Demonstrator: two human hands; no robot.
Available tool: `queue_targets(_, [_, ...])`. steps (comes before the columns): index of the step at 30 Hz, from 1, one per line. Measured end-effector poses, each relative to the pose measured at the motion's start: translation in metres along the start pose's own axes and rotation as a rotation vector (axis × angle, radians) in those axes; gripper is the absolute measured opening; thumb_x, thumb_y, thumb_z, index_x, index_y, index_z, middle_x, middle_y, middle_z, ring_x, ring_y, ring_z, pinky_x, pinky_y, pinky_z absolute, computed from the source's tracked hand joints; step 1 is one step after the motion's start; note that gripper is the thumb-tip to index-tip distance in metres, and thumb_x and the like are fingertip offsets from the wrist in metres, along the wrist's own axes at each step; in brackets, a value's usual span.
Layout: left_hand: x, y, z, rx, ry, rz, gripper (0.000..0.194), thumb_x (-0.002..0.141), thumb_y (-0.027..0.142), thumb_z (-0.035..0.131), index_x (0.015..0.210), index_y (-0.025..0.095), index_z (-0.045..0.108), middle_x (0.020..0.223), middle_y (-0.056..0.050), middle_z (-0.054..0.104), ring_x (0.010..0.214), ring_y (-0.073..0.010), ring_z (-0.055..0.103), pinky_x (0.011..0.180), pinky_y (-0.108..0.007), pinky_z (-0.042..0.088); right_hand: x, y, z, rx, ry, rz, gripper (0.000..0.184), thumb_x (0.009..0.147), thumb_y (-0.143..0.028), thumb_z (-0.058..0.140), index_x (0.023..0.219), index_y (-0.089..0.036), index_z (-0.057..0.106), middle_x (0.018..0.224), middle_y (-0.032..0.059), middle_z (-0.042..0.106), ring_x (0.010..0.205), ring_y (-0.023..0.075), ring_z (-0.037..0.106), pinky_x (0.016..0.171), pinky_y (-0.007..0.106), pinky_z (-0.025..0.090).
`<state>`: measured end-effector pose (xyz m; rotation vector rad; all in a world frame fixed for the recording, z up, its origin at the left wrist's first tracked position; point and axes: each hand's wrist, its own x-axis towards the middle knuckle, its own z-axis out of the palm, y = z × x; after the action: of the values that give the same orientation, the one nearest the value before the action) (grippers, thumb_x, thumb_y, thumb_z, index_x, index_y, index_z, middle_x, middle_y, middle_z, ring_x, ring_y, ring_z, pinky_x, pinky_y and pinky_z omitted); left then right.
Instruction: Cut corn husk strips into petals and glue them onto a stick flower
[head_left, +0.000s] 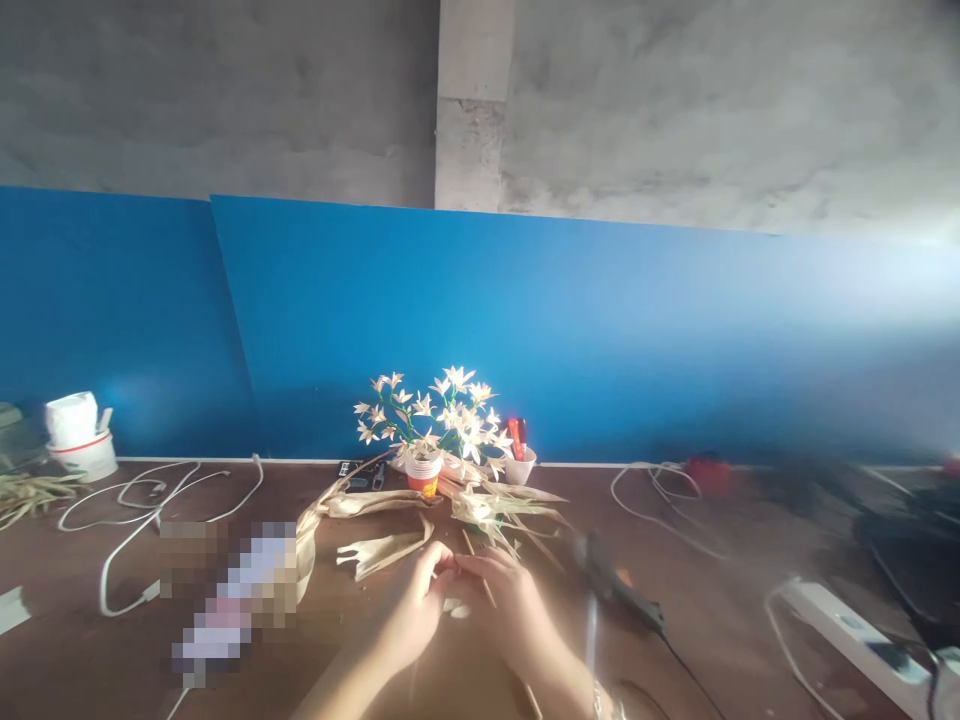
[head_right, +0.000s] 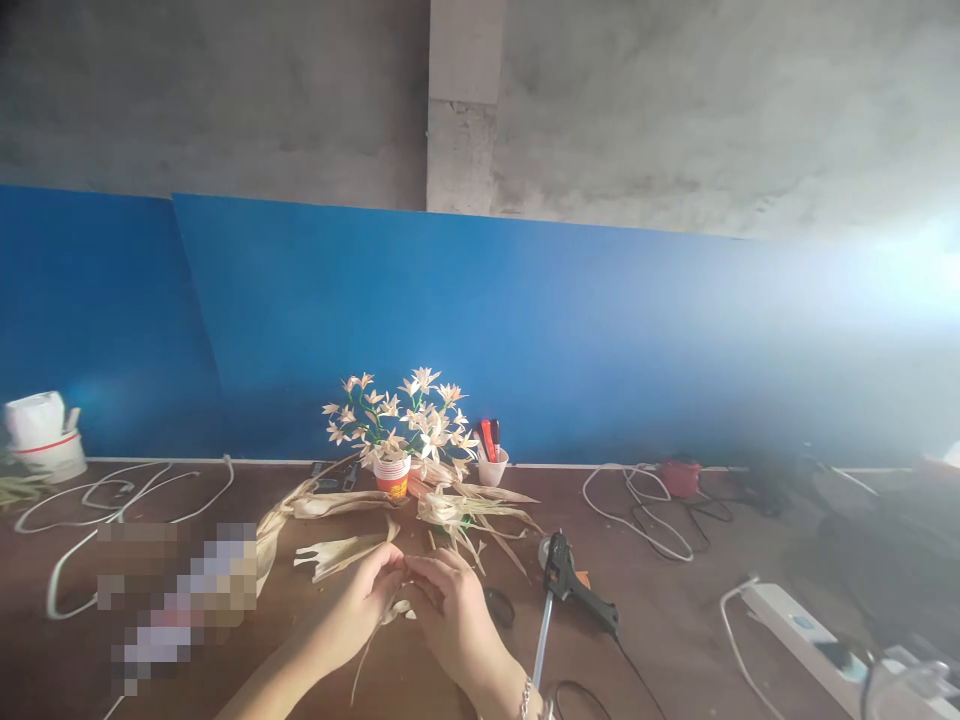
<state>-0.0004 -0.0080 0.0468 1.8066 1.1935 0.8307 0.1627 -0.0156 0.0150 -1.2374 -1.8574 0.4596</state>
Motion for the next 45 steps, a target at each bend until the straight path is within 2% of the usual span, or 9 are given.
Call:
queue_targets(3, [0.001,0.005,0.007,-0.330,-0.079,-0.099,0.021,0.079,0.040,0.053,0.075,0.020,0.055,0.071,0.002,0.056,0.071,-0.0161,0.054,0.069,-0.029,0.044,-0.001,-0.014,-0.012,0.001,0.002,-0.034,0.022,0.083,-0.015,0.059,0.091,-0.027,0.076,0.073,0.0010,0.065,0.070,0.0155,0.059,0.068,0.026,0.047])
queue_targets(8, [0.003,-0.010,0.027,-0.649,-0.030,-0.197,0.034,0.055,0.047,0.073,0.065,0.018,0.056,0.063,0.002,0.055,0.067,-0.0157,0.052,0.065,-0.028,0.041,-0.008,-0.024,-0.026,0.031,0.013,-0.055,0.021,0.083,-0.017,0.058,0.087,-0.027,0.077,0.074,0.0012,0.067,0.071,0.0144,0.060,0.069,0.025,0.048])
queue_targets(11, [-0.005,-0.001,0.027,-0.804,-0.182,-0.243,0.028,0.061,0.041,0.075,0.067,0.018,0.061,0.066,0.001,0.056,0.068,-0.0146,0.052,0.066,-0.027,0.041,-0.013,-0.020,-0.029,0.142,0.025,-0.013,0.019,0.078,-0.013,0.062,0.081,-0.023,0.077,0.073,0.0009,0.068,0.069,0.0135,0.061,0.065,0.022,0.048])
queue_targets(15, [-0.013,0.014,0.023,-0.932,-0.275,-0.331,0.025,0.059,0.036,0.080,0.070,0.018,0.066,0.066,0.001,0.056,0.065,-0.0122,0.051,0.066,-0.025,0.040,-0.020,-0.012,-0.033,0.163,0.054,0.073,0.019,0.073,-0.005,0.061,0.072,-0.020,0.073,0.068,-0.0018,0.065,0.065,0.0109,0.057,0.061,0.019,0.044])
queue_targets(20, [-0.007,0.007,0.030,-0.824,-0.286,-0.298,0.035,0.058,0.048,0.080,0.065,0.016,0.067,0.060,0.001,0.057,0.059,-0.0116,0.049,0.059,-0.023,0.037,-0.023,-0.012,-0.043,0.053,0.027,0.084,0.017,0.076,-0.006,0.057,0.070,-0.019,0.067,0.070,-0.0021,0.063,0.067,0.0112,0.057,0.065,0.020,0.043])
queue_targets(27, [0.001,-0.009,0.048,-0.574,-0.066,-0.165,0.048,0.051,0.061,0.077,0.063,0.015,0.067,0.058,0.000,0.059,0.061,-0.0150,0.052,0.062,-0.026,0.040,-0.021,-0.012,-0.044,-0.042,0.021,0.079,0.017,0.082,-0.013,0.054,0.066,-0.019,0.056,0.067,-0.0027,0.058,0.064,0.0115,0.053,0.062,0.021,0.040])
queue_targets(34, [0.008,-0.025,0.055,-0.544,-0.008,-0.183,0.055,0.051,0.070,0.070,0.061,0.016,0.067,0.057,-0.002,0.062,0.063,-0.0193,0.059,0.060,-0.029,0.045,-0.022,-0.007,-0.041,-0.112,0.044,0.046,0.020,0.085,-0.016,0.049,0.066,-0.020,0.049,0.066,-0.0035,0.054,0.062,0.0112,0.050,0.059,0.022,0.037])
queue_targets(38, [0.008,-0.026,0.061,-0.592,0.131,-0.183,0.060,0.048,0.073,0.068,0.073,0.018,0.071,0.070,-0.006,0.069,0.070,-0.0222,0.063,0.064,-0.031,0.048,-0.020,-0.009,-0.041,-0.182,0.026,0.021,0.018,0.083,-0.015,0.052,0.066,-0.020,0.049,0.066,-0.0030,0.053,0.063,0.0121,0.049,0.059,0.022,0.037])
queue_targets(45, [0.010,-0.026,0.068,-0.586,0.008,-0.198,0.054,0.051,0.069,0.071,0.050,0.016,0.063,0.041,0.003,0.047,0.043,-0.0118,0.045,0.045,-0.024,0.035,-0.021,-0.009,-0.038,-0.301,0.040,-0.058,0.020,0.084,-0.015,0.052,0.067,-0.021,0.044,0.066,-0.0030,0.052,0.064,0.0120,0.047,0.061,0.022,0.034])
